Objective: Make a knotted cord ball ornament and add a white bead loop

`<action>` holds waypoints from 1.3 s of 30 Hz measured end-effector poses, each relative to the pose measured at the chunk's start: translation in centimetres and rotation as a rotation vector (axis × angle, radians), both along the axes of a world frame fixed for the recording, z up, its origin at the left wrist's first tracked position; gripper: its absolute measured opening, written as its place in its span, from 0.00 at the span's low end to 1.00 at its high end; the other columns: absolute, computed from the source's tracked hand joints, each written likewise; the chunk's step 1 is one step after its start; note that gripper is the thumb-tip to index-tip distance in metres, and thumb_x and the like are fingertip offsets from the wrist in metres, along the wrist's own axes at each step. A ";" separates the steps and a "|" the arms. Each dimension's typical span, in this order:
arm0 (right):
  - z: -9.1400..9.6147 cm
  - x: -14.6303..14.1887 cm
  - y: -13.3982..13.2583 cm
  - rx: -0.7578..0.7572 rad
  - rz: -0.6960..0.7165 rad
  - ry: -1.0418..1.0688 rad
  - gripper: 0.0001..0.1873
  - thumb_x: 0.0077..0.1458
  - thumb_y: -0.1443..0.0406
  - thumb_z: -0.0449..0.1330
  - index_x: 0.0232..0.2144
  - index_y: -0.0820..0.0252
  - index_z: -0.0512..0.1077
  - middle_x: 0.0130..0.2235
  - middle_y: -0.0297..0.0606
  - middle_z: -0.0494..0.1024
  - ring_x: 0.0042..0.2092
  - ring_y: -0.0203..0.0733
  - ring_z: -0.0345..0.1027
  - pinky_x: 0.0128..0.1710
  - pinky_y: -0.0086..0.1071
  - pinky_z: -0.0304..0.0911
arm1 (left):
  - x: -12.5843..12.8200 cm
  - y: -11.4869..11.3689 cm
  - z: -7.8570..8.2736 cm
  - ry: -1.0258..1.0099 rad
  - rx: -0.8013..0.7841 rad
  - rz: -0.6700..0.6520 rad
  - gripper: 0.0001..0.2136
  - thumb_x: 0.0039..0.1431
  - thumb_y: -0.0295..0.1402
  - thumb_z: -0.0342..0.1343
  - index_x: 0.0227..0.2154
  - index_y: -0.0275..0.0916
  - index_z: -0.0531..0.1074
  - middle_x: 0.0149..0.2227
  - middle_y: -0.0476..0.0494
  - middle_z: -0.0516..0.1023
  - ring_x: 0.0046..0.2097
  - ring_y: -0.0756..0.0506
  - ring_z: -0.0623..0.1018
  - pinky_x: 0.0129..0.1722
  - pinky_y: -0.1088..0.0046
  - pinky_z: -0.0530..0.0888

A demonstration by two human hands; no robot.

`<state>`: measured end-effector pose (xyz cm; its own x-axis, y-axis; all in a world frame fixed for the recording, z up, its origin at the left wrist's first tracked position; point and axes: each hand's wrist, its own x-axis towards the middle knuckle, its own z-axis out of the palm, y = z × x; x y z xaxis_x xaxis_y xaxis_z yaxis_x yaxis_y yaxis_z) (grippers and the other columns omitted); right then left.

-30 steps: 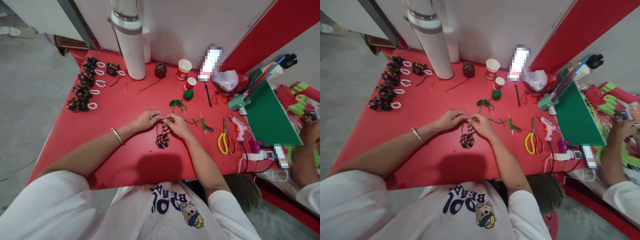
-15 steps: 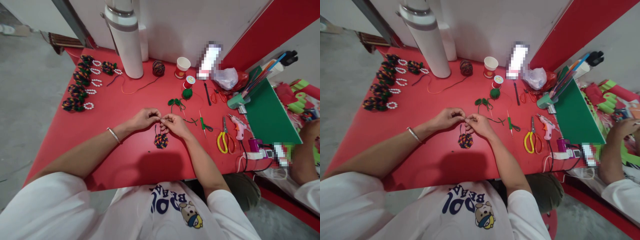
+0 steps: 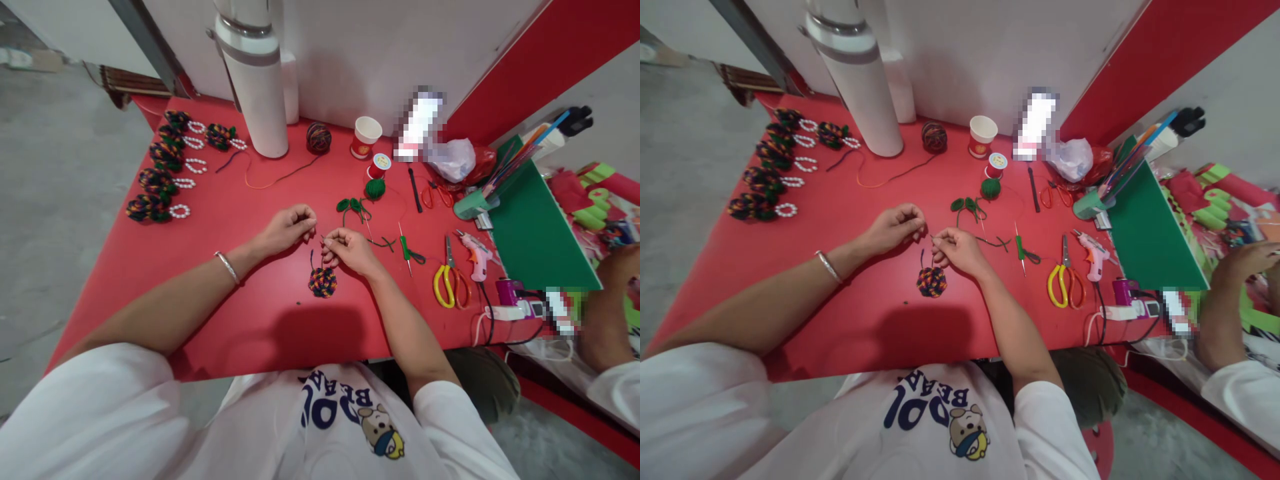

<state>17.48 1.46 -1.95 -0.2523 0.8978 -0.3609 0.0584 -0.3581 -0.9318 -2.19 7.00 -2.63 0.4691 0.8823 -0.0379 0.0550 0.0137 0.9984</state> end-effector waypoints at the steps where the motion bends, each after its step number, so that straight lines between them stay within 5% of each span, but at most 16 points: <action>1: 0.0 0.0 0.0 0.000 -0.001 -0.002 0.08 0.63 0.63 0.64 0.33 0.59 0.69 0.29 0.32 0.78 0.27 0.32 0.76 0.22 0.21 0.71 | 0.0 0.0 0.0 -0.007 -0.010 0.014 0.12 0.64 0.41 0.57 0.31 0.40 0.66 0.25 0.49 0.73 0.24 0.52 0.70 0.26 0.76 0.70; 6: -0.1 0.0 0.0 0.005 0.000 0.000 0.09 0.63 0.62 0.64 0.33 0.58 0.69 0.28 0.32 0.78 0.27 0.32 0.75 0.22 0.21 0.71 | 0.3 -0.3 0.3 0.156 0.155 0.007 0.24 0.70 0.53 0.45 0.25 0.39 0.67 0.23 0.47 0.71 0.24 0.50 0.68 0.27 0.73 0.66; 11: -0.3 -0.1 0.0 0.047 0.000 -0.013 0.09 0.63 0.62 0.65 0.34 0.59 0.69 0.29 0.31 0.78 0.27 0.32 0.76 0.22 0.21 0.71 | 0.9 -0.8 0.2 0.452 0.448 -0.069 0.24 0.67 0.51 0.51 0.21 0.39 0.67 0.21 0.48 0.69 0.25 0.49 0.65 0.27 0.72 0.59; 20: 0.0 -0.2 -0.2 0.028 -0.015 -0.002 0.06 0.65 0.65 0.62 0.35 0.59 0.69 0.27 0.31 0.78 0.27 0.33 0.75 0.24 0.23 0.73 | 0.4 -0.6 -0.3 0.443 0.415 -0.097 0.12 0.66 0.39 0.52 0.29 0.39 0.70 0.25 0.49 0.72 0.29 0.49 0.69 0.31 0.73 0.63; 25: -0.3 -0.3 -0.3 0.045 0.001 -0.015 0.08 0.64 0.61 0.64 0.35 0.59 0.70 0.28 0.32 0.77 0.27 0.34 0.74 0.25 0.25 0.71 | 1.1 -0.9 -0.8 0.152 0.170 0.030 0.17 0.65 0.46 0.56 0.27 0.39 0.68 0.25 0.50 0.71 0.26 0.51 0.68 0.26 0.76 0.65; 29: -1.0 -0.3 -0.3 0.381 -0.102 -0.139 0.09 0.60 0.59 0.67 0.33 0.59 0.75 0.34 0.35 0.77 0.32 0.34 0.70 0.33 0.29 0.69 | 2.0 -1.8 -0.2 -0.231 -0.235 0.184 0.17 0.61 0.49 0.62 0.34 0.39 0.68 0.31 0.49 0.76 0.20 0.55 0.65 0.16 0.80 0.63; 32: -1.7 -0.2 0.0 0.609 -0.235 -0.259 0.08 0.58 0.59 0.68 0.33 0.57 0.80 0.33 0.34 0.73 0.34 0.35 0.66 0.37 0.31 0.65 | 2.5 -2.4 0.7 -0.380 -0.430 0.152 0.18 0.52 0.43 0.69 0.36 0.38 0.71 0.34 0.46 0.76 0.28 0.49 0.77 0.14 0.80 0.69; 35: -2.1 0.1 0.1 0.633 -0.271 -0.238 0.09 0.58 0.57 0.68 0.35 0.56 0.82 0.30 0.32 0.69 0.32 0.35 0.63 0.34 0.32 0.62 | 2.7 -2.7 1.1 -0.439 -0.563 0.048 0.18 0.50 0.41 0.71 0.36 0.36 0.73 0.36 0.43 0.78 0.36 0.43 0.82 0.16 0.76 0.76; 39: -2.0 0.5 0.1 0.583 -0.255 -0.091 0.09 0.57 0.58 0.68 0.33 0.57 0.80 0.31 0.32 0.71 0.31 0.34 0.64 0.34 0.33 0.62 | 2.9 -3.0 1.0 -0.423 -0.577 -0.039 0.17 0.52 0.40 0.71 0.36 0.33 0.74 0.30 0.43 0.80 0.28 0.47 0.81 0.24 0.73 0.81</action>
